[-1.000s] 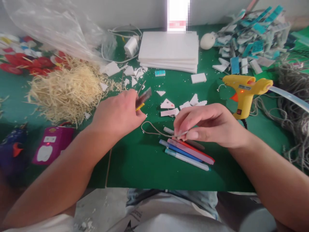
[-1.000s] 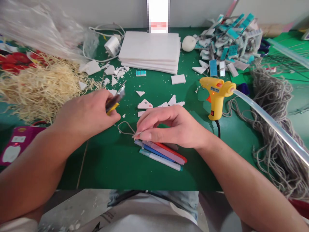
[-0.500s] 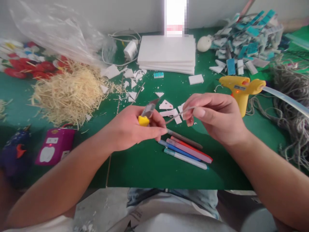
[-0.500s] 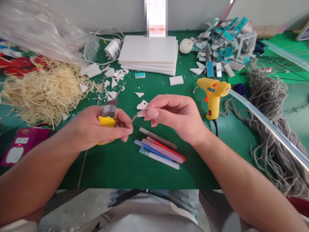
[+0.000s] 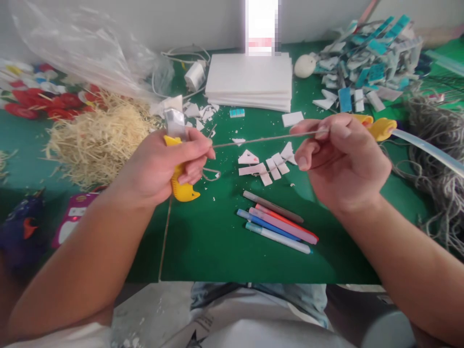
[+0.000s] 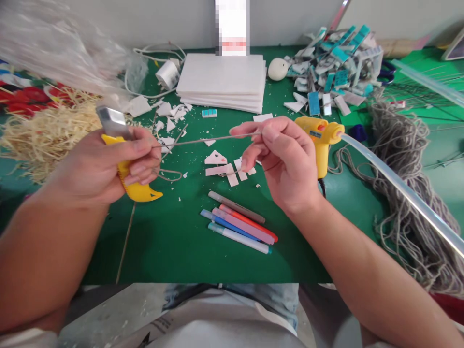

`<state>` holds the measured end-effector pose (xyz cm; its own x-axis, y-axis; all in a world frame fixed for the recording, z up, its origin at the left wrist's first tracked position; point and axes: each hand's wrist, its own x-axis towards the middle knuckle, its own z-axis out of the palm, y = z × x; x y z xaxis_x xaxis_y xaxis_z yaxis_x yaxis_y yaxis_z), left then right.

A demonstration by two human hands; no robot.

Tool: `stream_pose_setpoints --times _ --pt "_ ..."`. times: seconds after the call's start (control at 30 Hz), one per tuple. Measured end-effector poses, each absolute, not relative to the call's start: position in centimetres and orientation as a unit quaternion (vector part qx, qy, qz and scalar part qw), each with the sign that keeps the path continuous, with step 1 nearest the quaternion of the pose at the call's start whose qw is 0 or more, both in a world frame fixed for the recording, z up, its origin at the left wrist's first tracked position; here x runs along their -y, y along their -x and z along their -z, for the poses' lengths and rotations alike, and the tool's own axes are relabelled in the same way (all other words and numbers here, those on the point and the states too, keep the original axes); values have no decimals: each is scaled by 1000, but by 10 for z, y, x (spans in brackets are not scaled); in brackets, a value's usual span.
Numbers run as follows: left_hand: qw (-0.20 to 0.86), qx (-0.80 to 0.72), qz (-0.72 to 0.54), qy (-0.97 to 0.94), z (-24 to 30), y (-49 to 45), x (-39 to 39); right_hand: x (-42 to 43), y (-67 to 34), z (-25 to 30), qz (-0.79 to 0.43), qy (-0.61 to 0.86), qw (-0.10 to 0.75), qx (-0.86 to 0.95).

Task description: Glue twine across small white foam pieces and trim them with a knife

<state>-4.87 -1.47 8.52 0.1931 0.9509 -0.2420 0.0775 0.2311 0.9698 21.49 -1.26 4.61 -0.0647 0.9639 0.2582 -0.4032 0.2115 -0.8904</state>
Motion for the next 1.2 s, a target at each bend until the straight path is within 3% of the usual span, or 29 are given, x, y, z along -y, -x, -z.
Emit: stream_pose_setpoints --times 0.33,0.73,0.83,0.93,1.07,1.2 --pt "535 -552 -421 -481 -74 59 4 0 -238 -50 -622 343 571 411" --pt "466 -584 -507 -429 -75 60 -8 1 -232 -56 -587 350 603 412" --pt "498 -553 -489 -455 -80 67 -9 6 -224 -58 -563 366 593 445" --pt "580 -508 -414 -484 -87 74 -5 15 -217 -60 -545 408 515 521" --pt "585 -501 -427 -473 -93 70 0 24 -215 -58 -492 426 318 689" --pt "550 -528 -453 -461 -88 64 -2 24 -216 -53 -434 426 326 724"
